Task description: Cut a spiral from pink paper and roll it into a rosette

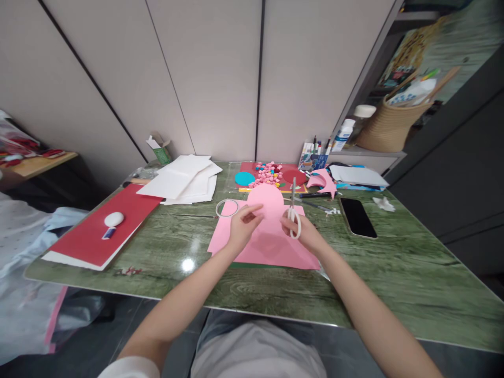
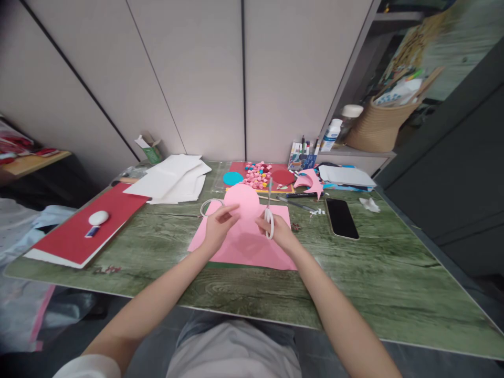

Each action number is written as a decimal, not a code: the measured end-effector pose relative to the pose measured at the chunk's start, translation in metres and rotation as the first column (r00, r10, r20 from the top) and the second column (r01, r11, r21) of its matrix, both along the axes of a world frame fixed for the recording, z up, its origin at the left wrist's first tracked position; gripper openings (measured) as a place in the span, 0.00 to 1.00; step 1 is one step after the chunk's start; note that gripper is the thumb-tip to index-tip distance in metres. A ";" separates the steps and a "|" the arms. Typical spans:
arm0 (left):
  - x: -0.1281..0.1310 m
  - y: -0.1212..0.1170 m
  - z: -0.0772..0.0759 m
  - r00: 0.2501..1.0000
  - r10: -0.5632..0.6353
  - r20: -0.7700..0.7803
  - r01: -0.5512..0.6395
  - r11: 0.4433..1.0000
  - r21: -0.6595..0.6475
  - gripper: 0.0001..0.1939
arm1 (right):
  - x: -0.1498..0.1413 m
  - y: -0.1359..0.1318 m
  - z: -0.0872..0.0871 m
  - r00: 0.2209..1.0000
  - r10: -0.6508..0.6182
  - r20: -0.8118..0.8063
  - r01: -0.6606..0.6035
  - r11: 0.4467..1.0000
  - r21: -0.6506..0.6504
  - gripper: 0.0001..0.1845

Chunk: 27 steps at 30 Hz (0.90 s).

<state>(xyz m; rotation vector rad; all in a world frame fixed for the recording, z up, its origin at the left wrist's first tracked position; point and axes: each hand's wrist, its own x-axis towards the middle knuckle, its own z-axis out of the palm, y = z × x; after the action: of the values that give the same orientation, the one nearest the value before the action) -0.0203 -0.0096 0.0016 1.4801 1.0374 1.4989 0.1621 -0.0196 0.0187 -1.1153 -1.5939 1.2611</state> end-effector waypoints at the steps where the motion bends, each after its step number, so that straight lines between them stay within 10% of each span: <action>1: -0.002 0.001 0.001 1.000 0.030 0.001 -0.030 1.000 0.003 0.15 | 0.002 0.000 0.002 0.998 0.043 0.048 -0.044 0.999 0.008 0.17; 9: -0.016 0.011 0.010 0.963 0.265 0.054 -0.269 0.961 0.069 0.17 | 0.012 -0.001 0.004 0.919 0.176 0.353 -0.208 0.977 0.055 0.24; 27: -0.012 0.007 0.007 0.973 0.226 -0.046 -0.213 0.955 0.206 0.16 | 0.014 -0.003 0.006 0.888 0.147 0.437 -0.210 0.973 0.100 0.23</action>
<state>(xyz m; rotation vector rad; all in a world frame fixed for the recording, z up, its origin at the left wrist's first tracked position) -0.0319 -0.0025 0.0088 1.6064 1.1509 1.7631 0.1762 -0.0229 0.0248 -1.2317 -2.1242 1.0362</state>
